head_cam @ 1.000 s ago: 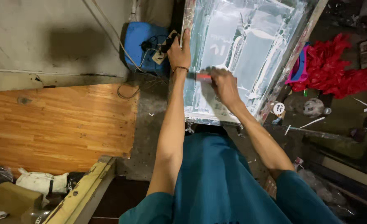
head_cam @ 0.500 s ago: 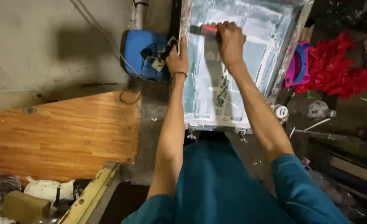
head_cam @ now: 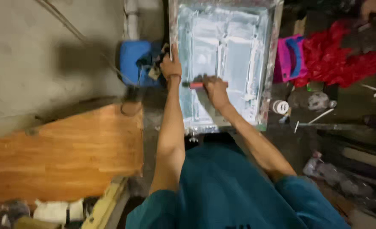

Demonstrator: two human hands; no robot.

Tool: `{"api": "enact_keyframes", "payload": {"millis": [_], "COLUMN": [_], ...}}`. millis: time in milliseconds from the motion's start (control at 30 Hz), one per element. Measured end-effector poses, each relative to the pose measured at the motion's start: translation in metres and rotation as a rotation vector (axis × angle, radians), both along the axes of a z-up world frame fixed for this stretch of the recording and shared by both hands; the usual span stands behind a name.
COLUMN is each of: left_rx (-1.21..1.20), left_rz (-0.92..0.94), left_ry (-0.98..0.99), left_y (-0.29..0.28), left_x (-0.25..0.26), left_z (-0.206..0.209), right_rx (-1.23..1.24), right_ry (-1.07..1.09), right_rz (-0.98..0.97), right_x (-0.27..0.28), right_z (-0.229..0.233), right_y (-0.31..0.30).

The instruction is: The person uses a putty knife to spread a white compound over a rectangular frame resting on a workbench. The person repeatedly scrapes and smooths the compound across the surface, working in sections to cover the frame evenly.

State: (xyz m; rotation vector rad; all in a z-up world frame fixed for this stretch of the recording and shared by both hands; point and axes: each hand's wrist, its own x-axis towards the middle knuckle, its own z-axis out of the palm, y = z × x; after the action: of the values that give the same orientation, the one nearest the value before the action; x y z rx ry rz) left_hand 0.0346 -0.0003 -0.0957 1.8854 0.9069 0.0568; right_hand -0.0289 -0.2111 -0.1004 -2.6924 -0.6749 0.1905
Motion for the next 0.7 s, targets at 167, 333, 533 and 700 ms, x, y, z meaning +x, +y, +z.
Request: {"api": "enact_keyframes", "payload": {"millis": [167, 333, 533, 700], "left_rx": [-0.03, -0.033, -0.025, -0.043], "left_rz": [-0.052, -0.084, -0.144, -0.136], "left_ry": [-0.04, -0.108, -0.089, -0.058], "left_y": [0.001, 0.004, 0.006, 0.012], "left_x": [-0.02, -0.033, -0.044, -0.033], "left_z": [0.051, 0.065, 0.085, 0.059], "right_rx": [0.194, 0.434, 0.494, 0.512], "right_ry": [-0.042, 0.037, 0.025, -0.05], "right_rz": [0.006, -0.2, -0.533, -0.633], "right_x": [-0.045, -0.099, -0.141, -0.146], "right_z": [0.095, 0.153, 0.147, 0.121], "right_y": [-0.02, -0.056, -0.106, -0.133]}}
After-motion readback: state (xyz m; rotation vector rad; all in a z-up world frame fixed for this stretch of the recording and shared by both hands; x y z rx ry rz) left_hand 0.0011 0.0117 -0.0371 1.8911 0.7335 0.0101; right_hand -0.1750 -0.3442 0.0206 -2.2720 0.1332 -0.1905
